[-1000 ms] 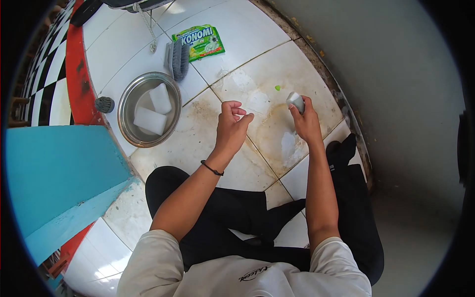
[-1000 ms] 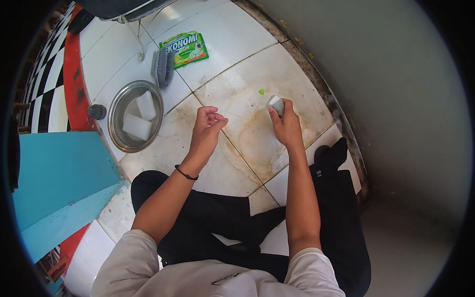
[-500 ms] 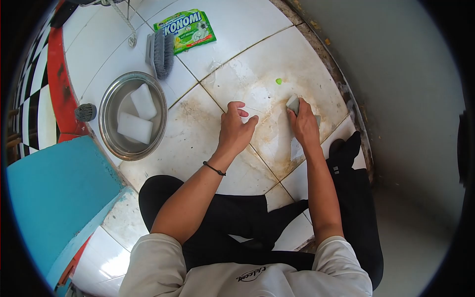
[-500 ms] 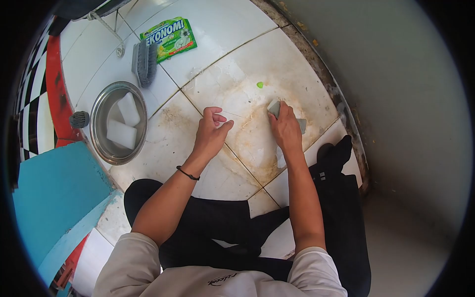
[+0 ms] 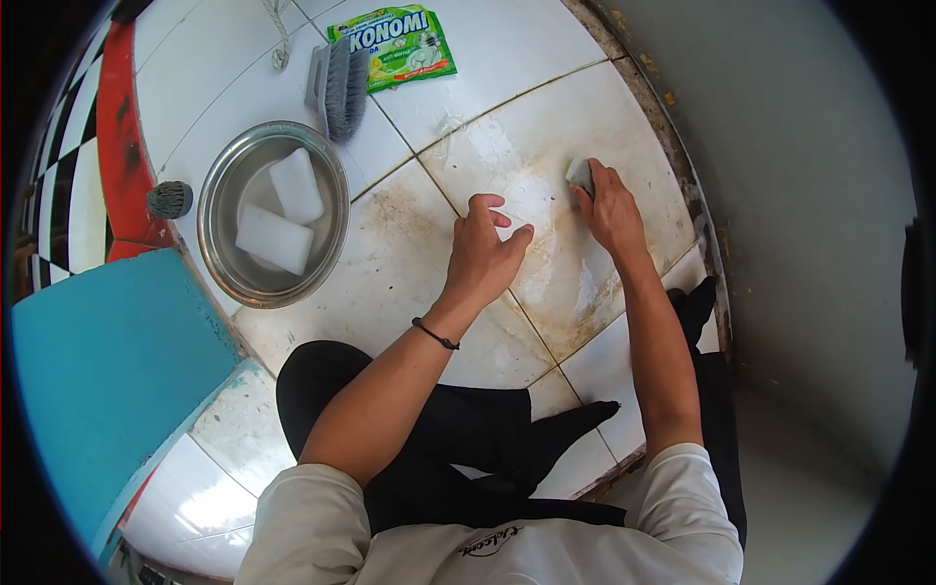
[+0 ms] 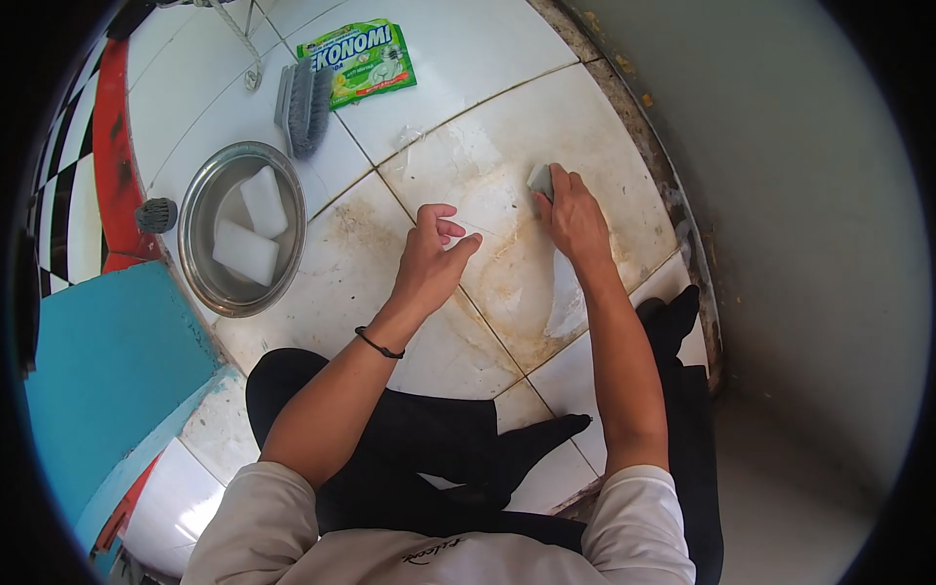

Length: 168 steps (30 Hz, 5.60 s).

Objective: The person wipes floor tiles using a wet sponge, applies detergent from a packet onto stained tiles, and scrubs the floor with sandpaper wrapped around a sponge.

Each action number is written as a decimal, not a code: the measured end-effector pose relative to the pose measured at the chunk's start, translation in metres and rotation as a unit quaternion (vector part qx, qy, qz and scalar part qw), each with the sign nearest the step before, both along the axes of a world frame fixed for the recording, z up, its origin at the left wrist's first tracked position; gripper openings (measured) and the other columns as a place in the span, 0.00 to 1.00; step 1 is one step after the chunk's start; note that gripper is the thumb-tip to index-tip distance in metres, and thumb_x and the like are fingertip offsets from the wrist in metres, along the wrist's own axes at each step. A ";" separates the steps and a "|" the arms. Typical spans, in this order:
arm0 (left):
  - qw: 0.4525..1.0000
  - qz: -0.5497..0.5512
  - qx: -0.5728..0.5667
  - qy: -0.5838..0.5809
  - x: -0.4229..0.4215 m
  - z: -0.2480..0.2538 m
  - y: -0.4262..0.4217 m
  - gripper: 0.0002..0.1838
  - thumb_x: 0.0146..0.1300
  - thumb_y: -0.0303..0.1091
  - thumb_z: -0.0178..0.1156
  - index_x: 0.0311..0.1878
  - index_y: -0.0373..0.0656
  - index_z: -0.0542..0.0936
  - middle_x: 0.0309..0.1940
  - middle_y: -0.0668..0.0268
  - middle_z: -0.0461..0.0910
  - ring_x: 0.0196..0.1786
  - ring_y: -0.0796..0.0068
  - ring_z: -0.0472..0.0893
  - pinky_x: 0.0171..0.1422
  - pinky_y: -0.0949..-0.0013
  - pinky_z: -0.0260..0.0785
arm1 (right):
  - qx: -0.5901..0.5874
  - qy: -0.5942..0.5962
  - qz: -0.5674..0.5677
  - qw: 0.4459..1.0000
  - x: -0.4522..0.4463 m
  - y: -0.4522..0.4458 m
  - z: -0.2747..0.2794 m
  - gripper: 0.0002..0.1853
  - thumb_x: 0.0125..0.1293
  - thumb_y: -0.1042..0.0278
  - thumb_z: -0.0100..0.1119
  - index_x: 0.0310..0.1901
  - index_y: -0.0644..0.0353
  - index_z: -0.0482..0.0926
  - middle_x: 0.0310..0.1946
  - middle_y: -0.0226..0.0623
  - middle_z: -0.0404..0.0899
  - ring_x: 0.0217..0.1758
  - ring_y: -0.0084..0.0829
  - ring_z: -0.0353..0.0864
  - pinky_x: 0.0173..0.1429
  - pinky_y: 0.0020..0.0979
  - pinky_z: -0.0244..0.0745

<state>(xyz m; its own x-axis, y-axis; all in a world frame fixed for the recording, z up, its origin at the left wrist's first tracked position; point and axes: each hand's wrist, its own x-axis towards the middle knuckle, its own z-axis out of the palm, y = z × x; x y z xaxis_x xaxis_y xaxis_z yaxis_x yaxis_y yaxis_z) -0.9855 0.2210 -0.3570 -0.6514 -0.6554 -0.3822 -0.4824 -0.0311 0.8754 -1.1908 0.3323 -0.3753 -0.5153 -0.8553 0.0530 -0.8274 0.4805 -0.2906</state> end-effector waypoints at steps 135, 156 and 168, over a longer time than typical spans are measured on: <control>0.929 0.195 -0.314 0.003 0.008 -0.016 -0.076 0.50 0.64 0.33 0.67 0.81 0.38 0.45 0.81 0.45 0.44 0.79 0.45 0.54 0.80 0.52 0.50 | 0.046 -0.068 -0.109 0.991 0.089 0.037 0.019 0.27 0.66 0.61 0.63 0.62 0.64 0.67 0.47 0.54 0.81 0.41 0.54 0.85 0.41 0.47 0.81; 0.921 0.185 -0.341 0.032 0.007 -0.005 -0.068 0.46 0.66 0.33 0.65 0.81 0.41 0.48 0.65 0.63 0.78 0.68 0.57 0.65 0.76 0.59 0.52 | 0.074 0.028 -0.215 0.973 -0.020 0.044 -0.011 0.25 0.70 0.55 0.59 0.59 0.64 0.68 0.43 0.57 0.83 0.41 0.57 0.85 0.44 0.51 0.80; 0.928 0.196 -0.299 0.101 0.007 0.029 -0.071 0.40 0.66 0.30 0.63 0.78 0.40 0.58 0.58 0.61 0.82 0.62 0.64 0.73 0.70 0.58 0.61 | 0.084 -0.117 -0.010 0.990 0.094 0.017 0.005 0.23 0.70 0.61 0.57 0.60 0.66 0.67 0.44 0.58 0.79 0.37 0.58 0.83 0.41 0.50 0.80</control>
